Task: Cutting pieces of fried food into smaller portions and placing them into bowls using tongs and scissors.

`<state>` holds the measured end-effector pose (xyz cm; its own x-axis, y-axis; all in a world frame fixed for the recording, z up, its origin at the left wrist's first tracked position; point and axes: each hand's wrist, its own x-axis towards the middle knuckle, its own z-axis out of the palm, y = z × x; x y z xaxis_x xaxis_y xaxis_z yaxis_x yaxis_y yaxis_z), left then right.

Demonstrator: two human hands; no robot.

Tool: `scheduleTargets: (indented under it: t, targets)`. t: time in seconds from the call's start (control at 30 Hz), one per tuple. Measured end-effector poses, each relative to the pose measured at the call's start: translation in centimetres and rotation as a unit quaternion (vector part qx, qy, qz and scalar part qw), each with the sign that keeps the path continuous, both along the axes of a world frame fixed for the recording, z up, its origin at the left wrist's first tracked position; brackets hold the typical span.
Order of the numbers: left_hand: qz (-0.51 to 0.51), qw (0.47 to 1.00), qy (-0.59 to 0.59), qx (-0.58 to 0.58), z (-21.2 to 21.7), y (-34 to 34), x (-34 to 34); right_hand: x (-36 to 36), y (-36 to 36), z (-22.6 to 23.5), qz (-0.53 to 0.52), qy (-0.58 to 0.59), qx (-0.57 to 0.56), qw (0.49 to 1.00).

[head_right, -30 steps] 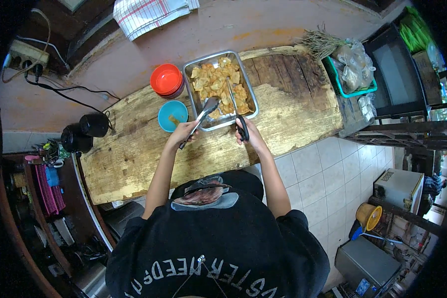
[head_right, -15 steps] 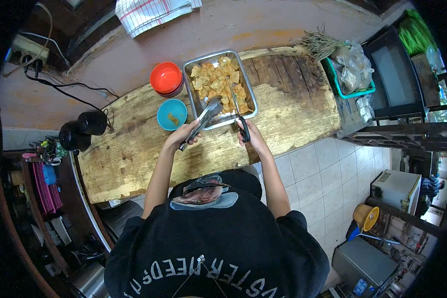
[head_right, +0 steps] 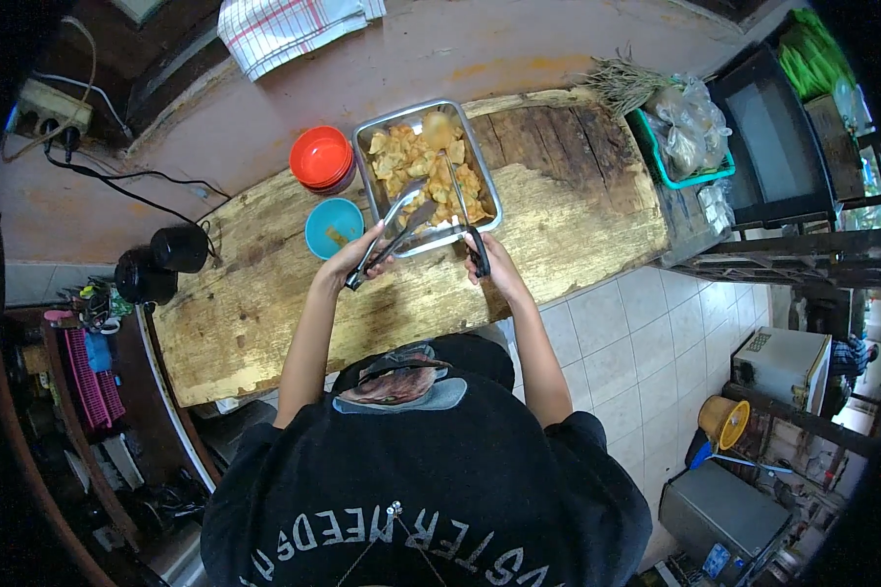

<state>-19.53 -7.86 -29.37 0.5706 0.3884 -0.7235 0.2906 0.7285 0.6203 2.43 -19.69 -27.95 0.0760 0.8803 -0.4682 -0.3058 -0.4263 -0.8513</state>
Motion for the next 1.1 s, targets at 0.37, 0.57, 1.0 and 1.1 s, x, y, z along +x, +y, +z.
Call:
scheduleTargets:
  t: [0.37, 0.57, 1.0, 1.1]
  targets:
    - [-0.067, 0.988, 0.072, 0.119, -0.9, 0.1, 1.3, -0.1, 0.2, 0.5, -0.001, -0.003, -0.012, 1.0]
    - [-0.023, 0.987, 0.063, 0.145, -0.6, -0.4, 1.0, 0.1, 0.0, 0.1, -0.004, -0.01, -0.013, 1.0]
    - [0.148, 0.974, -0.047, 0.166, 1.2, -5.2, -7.6, -3.4, -0.9, 0.8, 0.134, -0.068, -0.001, 0.989]
    - [0.146, 0.971, -0.045, 0.185, 1.3, -6.6, -9.8, -4.8, -0.4, 1.1, 0.187, -0.03, 0.006, 0.982]
